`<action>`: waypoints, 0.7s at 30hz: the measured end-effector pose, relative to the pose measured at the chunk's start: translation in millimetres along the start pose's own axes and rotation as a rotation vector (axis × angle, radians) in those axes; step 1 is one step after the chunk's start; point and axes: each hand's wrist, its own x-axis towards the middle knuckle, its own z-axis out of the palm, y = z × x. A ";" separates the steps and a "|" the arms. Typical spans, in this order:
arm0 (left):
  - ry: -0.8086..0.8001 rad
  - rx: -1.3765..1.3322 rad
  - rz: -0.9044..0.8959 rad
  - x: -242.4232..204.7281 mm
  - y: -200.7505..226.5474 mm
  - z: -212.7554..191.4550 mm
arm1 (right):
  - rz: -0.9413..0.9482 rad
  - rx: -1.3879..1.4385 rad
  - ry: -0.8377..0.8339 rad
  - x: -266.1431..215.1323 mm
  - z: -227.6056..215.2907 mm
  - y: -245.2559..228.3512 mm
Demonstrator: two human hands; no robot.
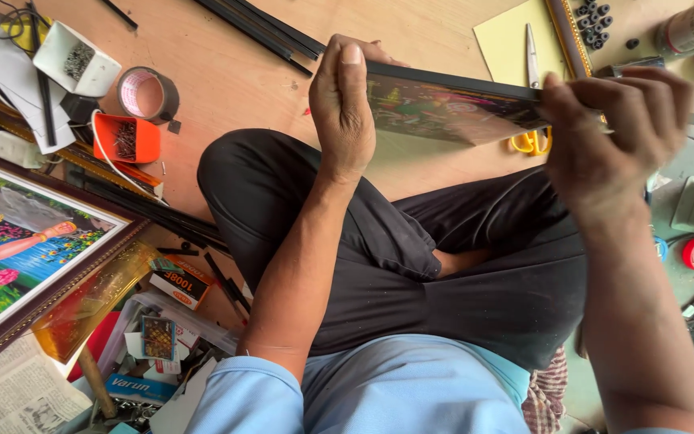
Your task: The recorder is assembling a picture frame by cleaning the glass and picture, and then attaching the frame border material.
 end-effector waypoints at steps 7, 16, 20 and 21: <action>0.089 0.269 0.165 -6.0 -7.8 5.7 | 0.098 0.001 -0.075 -26.0 -14.7 8.6; 0.111 0.342 0.197 -10.3 2.1 14.3 | 0.113 0.018 -0.116 -32.2 -16.6 7.2; 0.112 0.299 0.140 -11.3 1.3 13.0 | 0.186 0.095 -0.160 -52.3 -10.0 8.3; 0.118 0.304 0.140 -11.1 -0.3 10.7 | 0.182 0.101 -0.160 -58.0 -8.1 9.9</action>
